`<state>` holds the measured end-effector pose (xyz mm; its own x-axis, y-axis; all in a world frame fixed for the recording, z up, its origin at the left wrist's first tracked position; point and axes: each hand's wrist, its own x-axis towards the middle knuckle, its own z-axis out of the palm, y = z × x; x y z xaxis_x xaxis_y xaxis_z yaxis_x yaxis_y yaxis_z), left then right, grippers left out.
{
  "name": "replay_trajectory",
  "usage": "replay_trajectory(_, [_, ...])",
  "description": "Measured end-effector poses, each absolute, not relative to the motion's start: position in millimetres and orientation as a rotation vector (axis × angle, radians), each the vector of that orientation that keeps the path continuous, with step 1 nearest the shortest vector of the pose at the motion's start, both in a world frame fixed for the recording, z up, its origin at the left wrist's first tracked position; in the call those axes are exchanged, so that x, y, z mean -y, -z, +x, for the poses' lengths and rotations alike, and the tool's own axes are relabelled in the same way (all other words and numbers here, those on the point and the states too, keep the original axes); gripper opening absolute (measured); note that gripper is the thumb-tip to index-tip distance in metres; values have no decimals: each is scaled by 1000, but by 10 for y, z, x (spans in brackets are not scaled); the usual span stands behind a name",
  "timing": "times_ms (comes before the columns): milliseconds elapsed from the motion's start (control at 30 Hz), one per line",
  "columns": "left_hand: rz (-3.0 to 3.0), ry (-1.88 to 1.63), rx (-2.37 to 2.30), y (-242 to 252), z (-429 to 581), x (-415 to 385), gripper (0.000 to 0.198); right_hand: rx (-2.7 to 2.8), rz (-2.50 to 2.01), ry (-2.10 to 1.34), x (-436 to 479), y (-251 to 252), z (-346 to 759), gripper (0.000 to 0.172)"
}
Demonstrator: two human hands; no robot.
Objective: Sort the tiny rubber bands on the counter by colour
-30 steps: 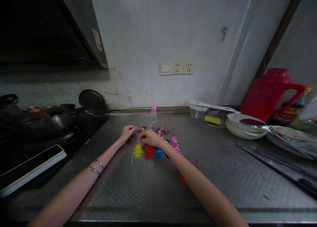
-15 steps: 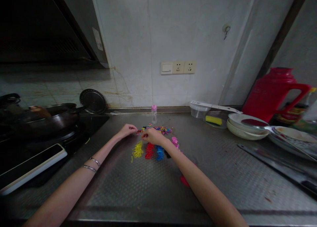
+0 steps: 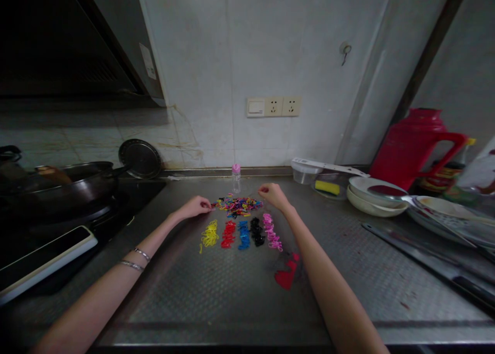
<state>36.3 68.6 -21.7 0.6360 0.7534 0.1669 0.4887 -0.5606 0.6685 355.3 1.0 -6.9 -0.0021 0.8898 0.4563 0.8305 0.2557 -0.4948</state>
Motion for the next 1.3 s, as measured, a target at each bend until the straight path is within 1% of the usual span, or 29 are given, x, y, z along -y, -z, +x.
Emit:
replay_trajectory(200, [2377, -600, -994, 337, 370, -771, 20, 1808, -1711, -115, -6, 232, 3776, 22])
replay_trajectory(333, [2439, -627, -974, 317, 487, -789, 19, 1813, -1787, -135, -20, 280, 3808, 22])
replay_trajectory(500, [2490, -668, -807, 218, 998, -630, 21, 1828, -1810, -152, -35, 326, 3834, 23])
replay_trajectory(667, [2562, -558, -650, 190, 1639, -338, 19, 1837, -1828, -150, -34, 373, 3845, 23])
replay_trajectory(833, [2648, -464, -596, 208, 2003, -140, 18, 1847, -1834, -143, -32, 393, 3820, 26])
replay_trajectory(1033, [2740, -431, -605, 233, 2151, -48, 18, 1905, -1790, -178, -34, 393, 3774, 26])
replay_trajectory(1167, [2673, -443, -559, 209, 2135, -59, 18, 1939, -1796, -208, -29, 386, 3744, 26])
replay_trajectory(1300, [2561, -494, -587, 191, 1997, -156, 24, 1969, -1805, -202, -20, 381, 3734, 25])
